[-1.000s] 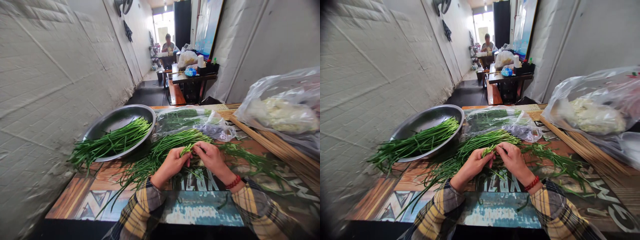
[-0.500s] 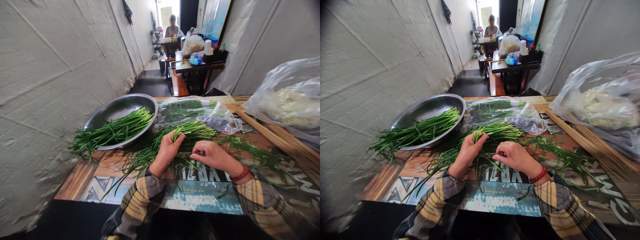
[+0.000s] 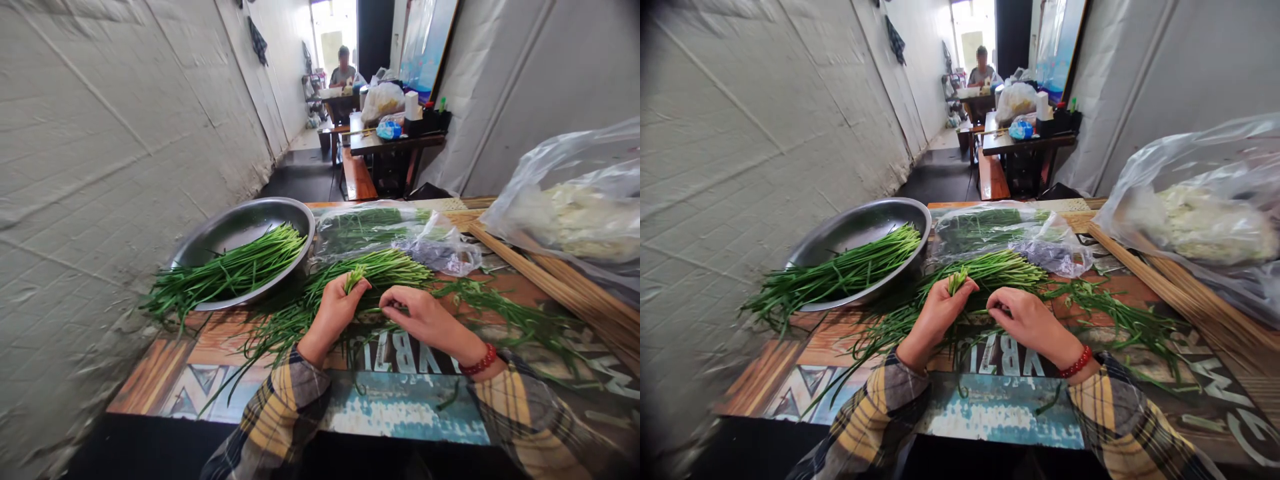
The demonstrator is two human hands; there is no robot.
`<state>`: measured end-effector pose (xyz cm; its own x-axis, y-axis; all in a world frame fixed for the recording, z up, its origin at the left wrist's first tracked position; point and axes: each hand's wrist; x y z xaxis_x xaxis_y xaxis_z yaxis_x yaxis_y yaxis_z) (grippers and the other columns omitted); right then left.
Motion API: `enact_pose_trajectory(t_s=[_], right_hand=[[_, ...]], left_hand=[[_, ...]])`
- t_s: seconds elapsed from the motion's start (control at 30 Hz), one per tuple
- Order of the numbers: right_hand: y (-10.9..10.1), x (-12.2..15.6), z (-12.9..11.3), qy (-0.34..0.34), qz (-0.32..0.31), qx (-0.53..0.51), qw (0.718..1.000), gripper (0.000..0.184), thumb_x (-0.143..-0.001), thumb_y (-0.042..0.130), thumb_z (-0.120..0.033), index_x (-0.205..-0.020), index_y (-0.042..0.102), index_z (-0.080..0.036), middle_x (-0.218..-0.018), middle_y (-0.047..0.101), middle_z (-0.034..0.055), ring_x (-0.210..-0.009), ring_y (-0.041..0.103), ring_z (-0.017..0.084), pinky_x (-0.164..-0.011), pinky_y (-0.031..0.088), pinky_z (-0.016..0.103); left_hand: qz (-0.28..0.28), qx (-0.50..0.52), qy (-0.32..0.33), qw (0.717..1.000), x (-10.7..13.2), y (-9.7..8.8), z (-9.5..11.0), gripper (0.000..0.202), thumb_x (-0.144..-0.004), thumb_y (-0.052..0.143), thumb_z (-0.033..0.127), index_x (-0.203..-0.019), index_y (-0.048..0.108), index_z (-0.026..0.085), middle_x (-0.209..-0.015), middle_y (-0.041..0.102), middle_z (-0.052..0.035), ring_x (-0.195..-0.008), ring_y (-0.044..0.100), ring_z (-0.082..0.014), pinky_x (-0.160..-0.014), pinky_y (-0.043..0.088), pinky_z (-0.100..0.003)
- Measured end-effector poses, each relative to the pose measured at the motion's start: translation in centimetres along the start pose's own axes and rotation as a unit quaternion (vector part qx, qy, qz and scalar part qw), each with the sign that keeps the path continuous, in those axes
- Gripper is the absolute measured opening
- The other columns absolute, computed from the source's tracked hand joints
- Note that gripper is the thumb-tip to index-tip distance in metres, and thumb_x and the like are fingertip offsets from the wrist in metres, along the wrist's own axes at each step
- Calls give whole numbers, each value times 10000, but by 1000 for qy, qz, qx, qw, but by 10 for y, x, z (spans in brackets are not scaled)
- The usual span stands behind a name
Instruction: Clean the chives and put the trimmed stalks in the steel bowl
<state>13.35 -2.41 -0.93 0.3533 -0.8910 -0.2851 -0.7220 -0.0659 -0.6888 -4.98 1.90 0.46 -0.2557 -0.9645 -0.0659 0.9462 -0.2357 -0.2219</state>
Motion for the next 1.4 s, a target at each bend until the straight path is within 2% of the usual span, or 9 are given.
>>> enact_pose_trajectory(t_s=[0.13,0.27,0.43,0.63,0.83,1.13,1.4], right_hand=[[-9,-3,4,49,62,-95,992,120,-870,560,-277,-854,649,-198,-837,667,15,-798,608,161,-762,457,287],[-9,-4,9,113,98,-183,972,205,-833,601,-389,-862,651,-193,-814,664,17,-738,605,162,-711,482,297],[-2,-6,13,135,137,-267,944,268,-790,650,-397,-957,616,-190,-865,649,23,-772,614,149,-719,507,286],[1,-6,8,103,126,-229,960,324,-812,640,-319,-1107,563,-207,-853,637,11,-743,615,142,-712,503,281],[1,-4,3,69,139,-146,977,392,-809,627,-252,-1190,534,-241,-896,646,19,-797,645,174,-775,523,329],[1,-4,4,77,117,-207,968,450,-791,620,-227,-1223,494,-243,-908,640,18,-815,652,166,-748,542,310],[2,-5,3,112,121,-233,958,499,-761,651,-259,-1231,489,-219,-847,637,4,-687,622,137,-660,526,280]], left_hand=[[-38,10,-3,999,1,1,0,264,-798,626,386,-747,670,131,-642,564,0,-643,486,-122,-604,382,-228],[-104,61,-11,993,4,4,0,317,-747,696,433,-730,633,123,-690,560,3,-641,456,-108,-607,377,-227],[-138,90,-20,986,6,6,-1,363,-711,729,461,-709,598,122,-667,504,18,-623,404,-93,-596,343,-225],[-131,70,-19,989,6,6,-1,381,-720,721,459,-646,522,142,-620,416,42,-596,346,-84,-569,296,-220],[-134,57,-14,989,5,6,-4,363,-737,711,455,-687,561,129,-667,471,22,-632,384,-96,-591,313,-225],[-140,87,-33,986,6,7,-3,375,-725,731,466,-716,597,116,-647,493,20,-613,394,-90,-579,312,-218],[-147,125,-43,980,7,8,1,400,-716,727,488,-678,584,117,-630,484,25,-593,371,-80,-571,315,-213]])
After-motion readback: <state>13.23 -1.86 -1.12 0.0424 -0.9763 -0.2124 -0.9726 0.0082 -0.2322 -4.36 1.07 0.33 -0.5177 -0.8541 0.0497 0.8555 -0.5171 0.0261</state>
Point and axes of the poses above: each hand's wrist, its own x-axis away from the middle knuckle, its own y-axis out of the palm, z = x × y
